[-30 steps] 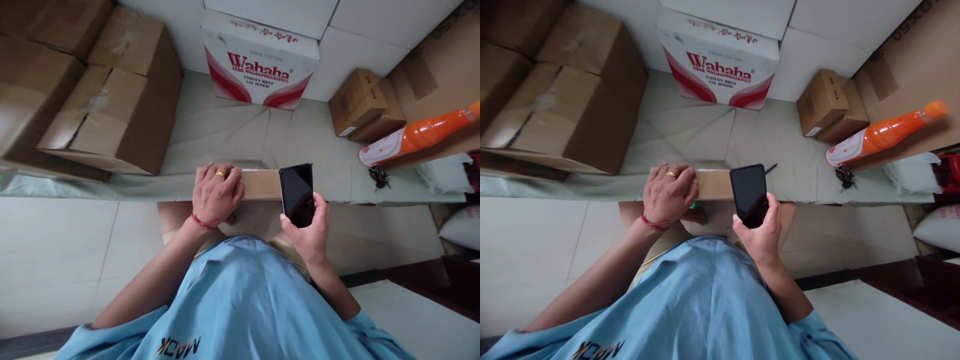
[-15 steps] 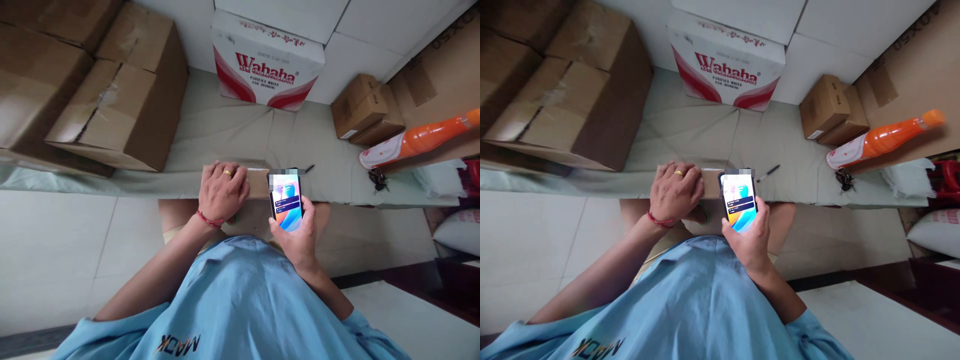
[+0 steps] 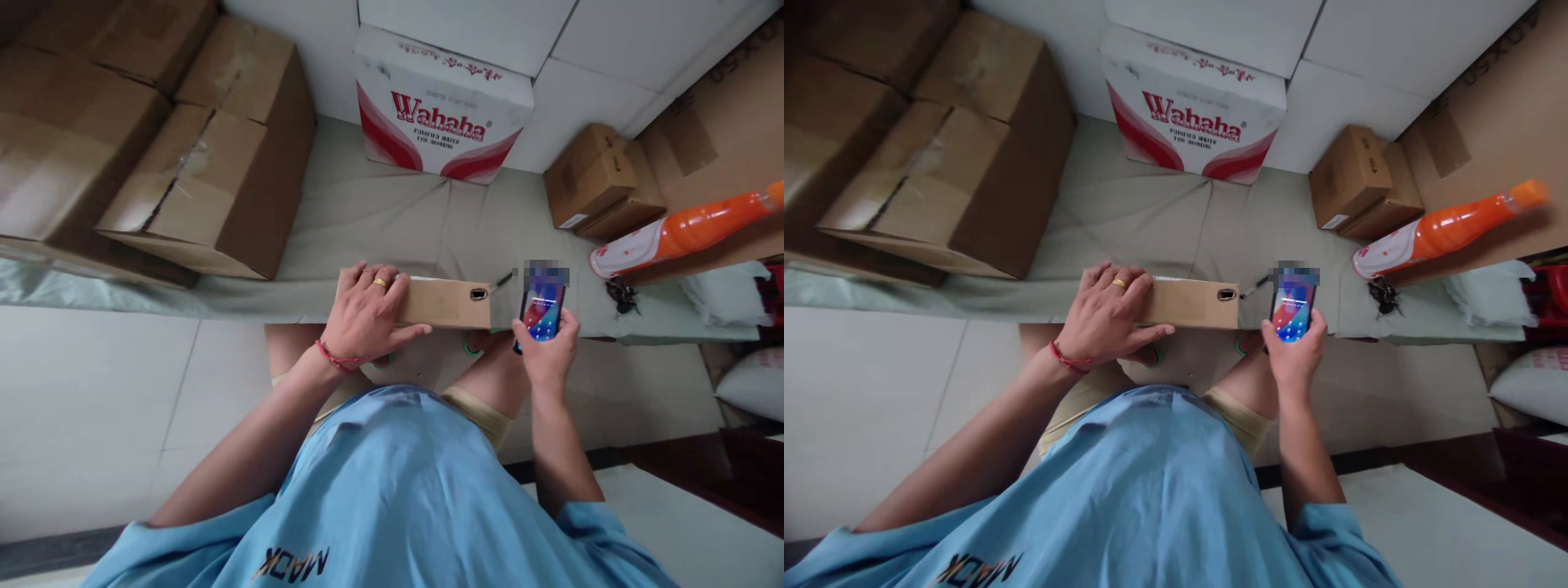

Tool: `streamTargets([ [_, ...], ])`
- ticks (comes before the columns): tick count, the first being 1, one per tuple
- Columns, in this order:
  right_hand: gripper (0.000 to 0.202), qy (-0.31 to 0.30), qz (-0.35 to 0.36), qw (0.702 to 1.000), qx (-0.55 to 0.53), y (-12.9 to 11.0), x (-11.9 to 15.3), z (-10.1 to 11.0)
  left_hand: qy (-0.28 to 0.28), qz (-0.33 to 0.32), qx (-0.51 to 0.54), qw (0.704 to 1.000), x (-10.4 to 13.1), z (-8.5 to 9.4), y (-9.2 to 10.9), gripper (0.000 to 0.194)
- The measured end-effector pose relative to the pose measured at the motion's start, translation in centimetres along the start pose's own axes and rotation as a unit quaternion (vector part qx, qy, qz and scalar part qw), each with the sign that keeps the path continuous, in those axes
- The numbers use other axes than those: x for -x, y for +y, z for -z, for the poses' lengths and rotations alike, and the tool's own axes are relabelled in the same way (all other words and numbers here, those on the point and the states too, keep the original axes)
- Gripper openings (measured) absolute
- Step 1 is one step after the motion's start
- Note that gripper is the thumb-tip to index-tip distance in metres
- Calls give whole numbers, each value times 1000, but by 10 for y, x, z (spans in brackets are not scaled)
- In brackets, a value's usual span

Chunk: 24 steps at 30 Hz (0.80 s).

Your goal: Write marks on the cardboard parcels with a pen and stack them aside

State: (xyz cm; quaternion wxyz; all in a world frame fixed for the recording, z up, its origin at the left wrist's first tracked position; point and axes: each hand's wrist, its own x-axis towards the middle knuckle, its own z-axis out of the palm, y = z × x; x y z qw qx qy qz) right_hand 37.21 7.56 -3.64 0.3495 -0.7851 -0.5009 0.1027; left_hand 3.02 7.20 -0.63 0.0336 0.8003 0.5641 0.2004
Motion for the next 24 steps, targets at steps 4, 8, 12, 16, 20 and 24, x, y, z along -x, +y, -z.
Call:
streamTargets([
  [4,89,-8,-92,989,111,50,-56,-1,-22,3,13,1000,-1,3,-1,72],
  [8,88,-29,-136,978,154,71,-85,-1,-38,5,24,999,-1,5,-1,80],
  [12,91,-45,-140,975,169,71,-102,-6,-50,16,0,999,-3,6,2,99],
  [16,92,-59,-126,973,185,66,-115,-15,-66,64,-38,995,-7,9,8,87],
  [20,84,-72,-110,970,205,64,-121,-16,-58,142,-25,988,-7,17,10,74],
  [24,83,-58,-23,988,138,51,-104,-6,23,242,135,961,-6,29,8,79],
])
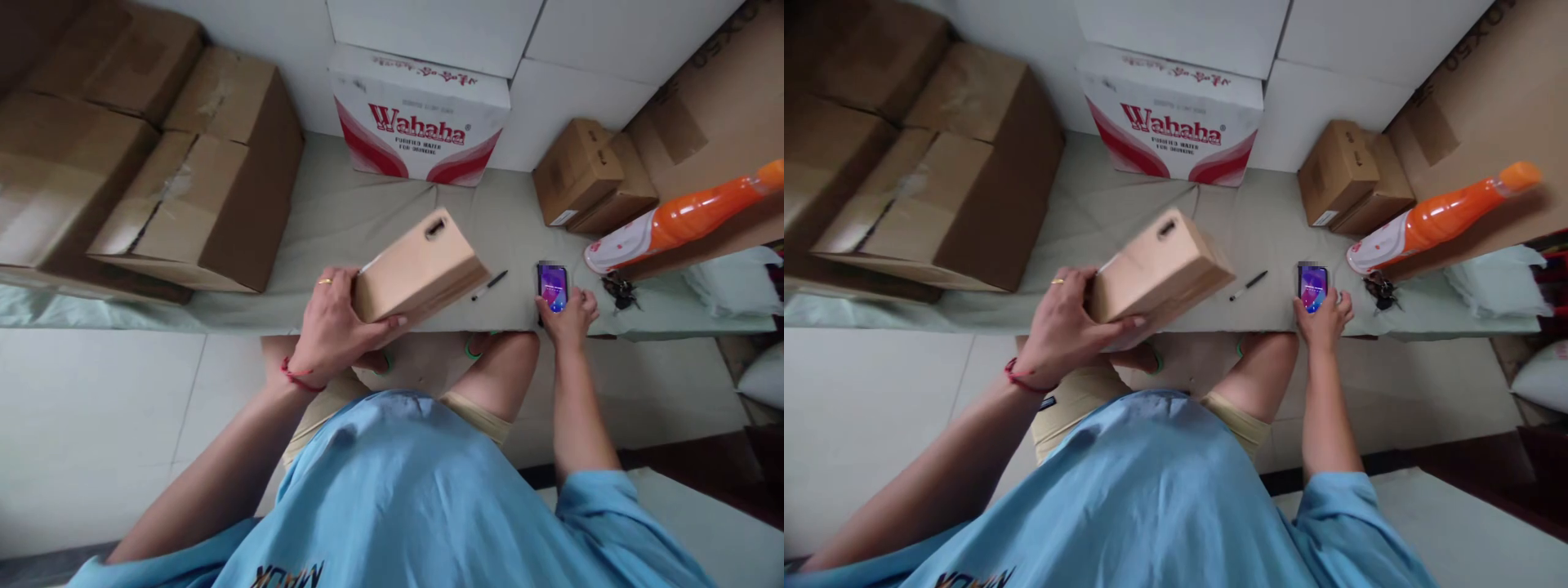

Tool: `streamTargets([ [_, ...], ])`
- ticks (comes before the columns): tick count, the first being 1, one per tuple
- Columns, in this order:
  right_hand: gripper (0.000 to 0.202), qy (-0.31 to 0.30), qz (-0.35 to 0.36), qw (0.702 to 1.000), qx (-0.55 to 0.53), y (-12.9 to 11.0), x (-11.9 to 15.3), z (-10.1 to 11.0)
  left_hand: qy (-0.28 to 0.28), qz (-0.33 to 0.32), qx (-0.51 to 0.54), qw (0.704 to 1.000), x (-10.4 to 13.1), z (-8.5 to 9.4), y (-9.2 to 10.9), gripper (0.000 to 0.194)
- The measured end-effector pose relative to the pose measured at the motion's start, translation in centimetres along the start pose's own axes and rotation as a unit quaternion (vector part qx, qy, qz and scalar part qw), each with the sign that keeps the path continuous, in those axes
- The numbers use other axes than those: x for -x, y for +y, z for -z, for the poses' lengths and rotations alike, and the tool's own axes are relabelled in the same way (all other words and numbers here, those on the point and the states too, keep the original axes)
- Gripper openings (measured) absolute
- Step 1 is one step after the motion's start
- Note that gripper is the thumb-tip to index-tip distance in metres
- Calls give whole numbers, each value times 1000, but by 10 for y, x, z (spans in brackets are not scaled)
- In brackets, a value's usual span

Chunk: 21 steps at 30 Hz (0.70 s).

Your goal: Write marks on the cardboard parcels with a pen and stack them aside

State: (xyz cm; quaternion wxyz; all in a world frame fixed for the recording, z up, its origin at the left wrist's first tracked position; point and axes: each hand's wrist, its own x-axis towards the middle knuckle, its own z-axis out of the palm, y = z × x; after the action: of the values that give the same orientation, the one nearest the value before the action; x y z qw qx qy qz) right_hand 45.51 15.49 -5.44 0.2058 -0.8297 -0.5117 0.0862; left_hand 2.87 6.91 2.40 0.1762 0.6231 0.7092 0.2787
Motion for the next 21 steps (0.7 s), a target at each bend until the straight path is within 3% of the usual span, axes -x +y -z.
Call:
streamTargets([
  [2,85,-28,57,987,-145,-12,24,7,-8,54,156,986,-1,-1,4,80],
  [3,86,-76,78,965,-240,-20,39,11,-26,81,248,965,-2,-5,7,78],
  [5,94,-217,98,882,-406,-37,69,16,-73,134,422,894,-3,-20,16,76],
  [7,108,-321,101,815,-471,-52,95,19,-113,188,539,813,-3,-39,27,77],
  [9,120,-361,96,795,-477,-64,112,19,-142,227,592,760,1,-58,35,78],
  [11,120,-360,88,806,-461,-70,122,18,-175,238,606,739,6,-72,40,75],
  [14,102,-345,82,824,-441,-72,128,17,-214,222,589,747,13,-81,40,71],
  [16,91,-321,80,840,-429,-70,120,18,-203,207,541,790,15,-80,36,69],
  [19,82,-213,94,897,-375,-62,77,23,-154,201,437,863,15,-73,24,67],
  [21,82,-110,110,939,-306,-59,28,25,-163,221,403,873,16,-67,12,63],
])
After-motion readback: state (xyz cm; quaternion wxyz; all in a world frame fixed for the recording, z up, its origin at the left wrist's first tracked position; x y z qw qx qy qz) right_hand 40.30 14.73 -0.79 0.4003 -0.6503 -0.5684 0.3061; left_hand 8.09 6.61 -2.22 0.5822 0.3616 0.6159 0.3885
